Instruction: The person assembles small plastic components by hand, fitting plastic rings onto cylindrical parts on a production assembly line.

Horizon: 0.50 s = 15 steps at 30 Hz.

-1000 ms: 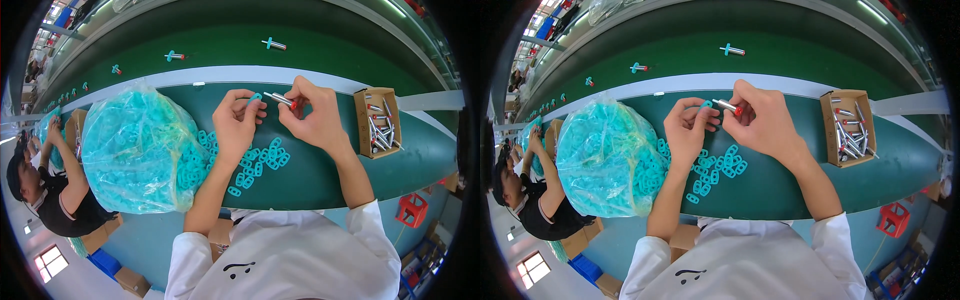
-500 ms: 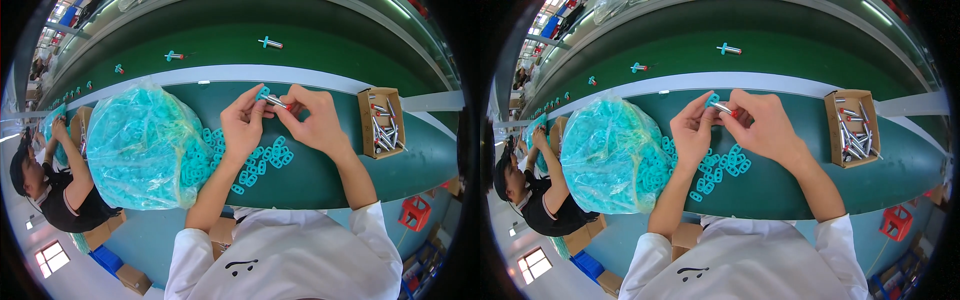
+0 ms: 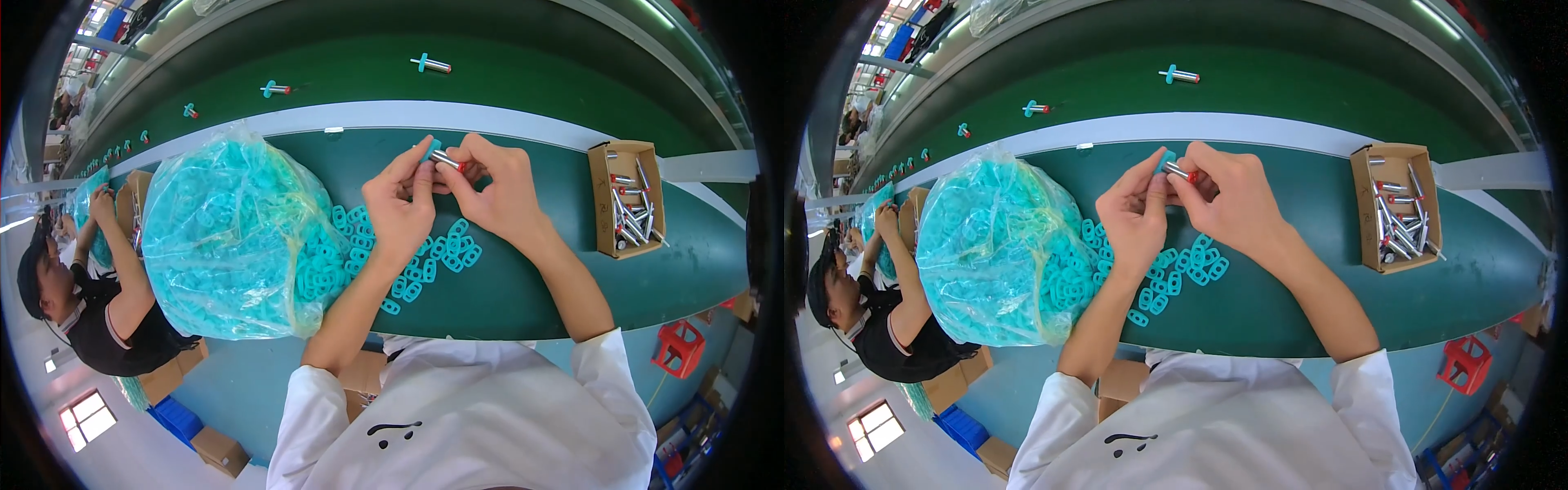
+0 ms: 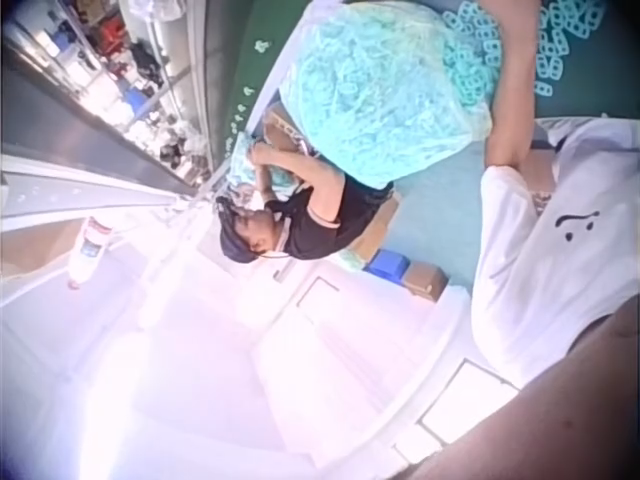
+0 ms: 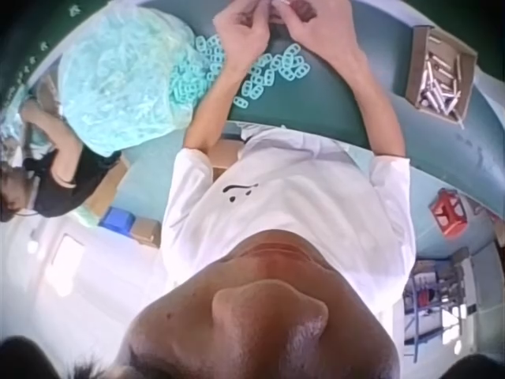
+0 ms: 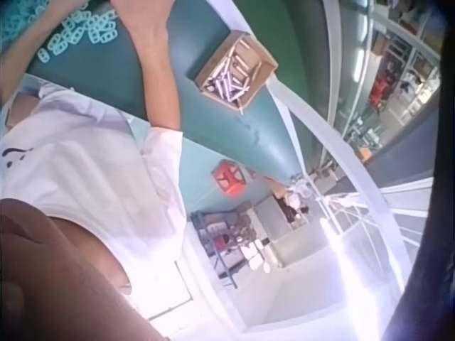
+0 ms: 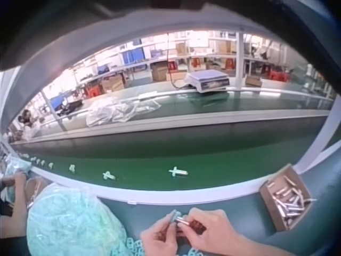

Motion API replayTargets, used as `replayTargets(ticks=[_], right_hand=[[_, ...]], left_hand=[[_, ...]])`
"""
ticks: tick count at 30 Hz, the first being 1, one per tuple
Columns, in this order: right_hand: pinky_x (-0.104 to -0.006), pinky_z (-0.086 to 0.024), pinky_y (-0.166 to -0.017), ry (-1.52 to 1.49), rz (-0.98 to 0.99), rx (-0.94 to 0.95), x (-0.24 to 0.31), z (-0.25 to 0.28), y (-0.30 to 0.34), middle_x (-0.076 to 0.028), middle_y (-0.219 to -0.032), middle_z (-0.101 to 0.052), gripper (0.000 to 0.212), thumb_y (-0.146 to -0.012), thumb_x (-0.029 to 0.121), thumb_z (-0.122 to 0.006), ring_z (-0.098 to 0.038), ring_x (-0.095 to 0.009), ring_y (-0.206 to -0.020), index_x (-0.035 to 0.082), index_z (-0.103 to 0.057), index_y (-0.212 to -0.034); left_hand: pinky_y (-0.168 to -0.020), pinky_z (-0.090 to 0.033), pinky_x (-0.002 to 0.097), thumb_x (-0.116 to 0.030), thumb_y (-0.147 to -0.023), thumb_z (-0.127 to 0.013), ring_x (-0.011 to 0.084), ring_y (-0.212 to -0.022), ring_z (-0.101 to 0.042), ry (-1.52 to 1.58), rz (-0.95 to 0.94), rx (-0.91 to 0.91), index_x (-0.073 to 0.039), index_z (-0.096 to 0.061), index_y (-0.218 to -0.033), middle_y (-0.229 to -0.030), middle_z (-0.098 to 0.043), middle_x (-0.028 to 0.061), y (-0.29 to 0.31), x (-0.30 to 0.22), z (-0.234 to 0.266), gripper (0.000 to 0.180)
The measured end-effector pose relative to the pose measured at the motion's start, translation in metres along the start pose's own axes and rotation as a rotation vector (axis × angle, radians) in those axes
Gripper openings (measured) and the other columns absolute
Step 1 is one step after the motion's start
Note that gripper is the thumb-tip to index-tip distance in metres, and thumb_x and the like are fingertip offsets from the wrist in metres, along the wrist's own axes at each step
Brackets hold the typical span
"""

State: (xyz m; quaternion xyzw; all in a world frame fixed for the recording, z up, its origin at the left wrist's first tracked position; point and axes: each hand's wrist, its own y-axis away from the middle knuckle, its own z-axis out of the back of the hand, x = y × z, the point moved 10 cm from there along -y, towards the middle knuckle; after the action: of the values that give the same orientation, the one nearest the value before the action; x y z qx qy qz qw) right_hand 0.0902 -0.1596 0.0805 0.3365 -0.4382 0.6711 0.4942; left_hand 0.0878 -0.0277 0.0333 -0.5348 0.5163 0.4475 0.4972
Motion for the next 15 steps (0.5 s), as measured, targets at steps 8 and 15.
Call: replayTargets(ticks=[8, 15], right_hand=[[-0.0277, -0.053, -0.053, -0.033, -0.068, 0.018, -0.017, -0.005, 0.000, -0.010, -0.066, -0.067, 0.015, -0.085, 0.003, -0.071, -0.070, -0.020, -0.057, 0.001, -0.057, -0.083], [-0.0224, -0.052, -0.057, -0.083, -0.159, 0.069, -0.024, -0.005, 0.001, -0.008, -0.073, -0.070, 0.012, -0.088, 0.001, -0.071, -0.067, -0.009, -0.062, -0.003, -0.059, -0.087]], left_hand=[[-0.075, -0.062, 0.0305, 0.000, -0.100, -0.054, 0.0170, -0.085, -0.070, 0.224, 0.192, 0.038, 0.009, -0.061, -0.121, -0.099, -0.071, 0.0139, -0.006, 0.020, 0.000, 0.024], [-0.075, -0.061, 0.0310, -0.002, -0.101, -0.055, 0.0178, -0.084, -0.071, 0.257, 0.247, 0.045, 0.008, -0.061, -0.118, -0.099, -0.072, 0.0146, -0.007, 0.028, 0.004, 0.020]])
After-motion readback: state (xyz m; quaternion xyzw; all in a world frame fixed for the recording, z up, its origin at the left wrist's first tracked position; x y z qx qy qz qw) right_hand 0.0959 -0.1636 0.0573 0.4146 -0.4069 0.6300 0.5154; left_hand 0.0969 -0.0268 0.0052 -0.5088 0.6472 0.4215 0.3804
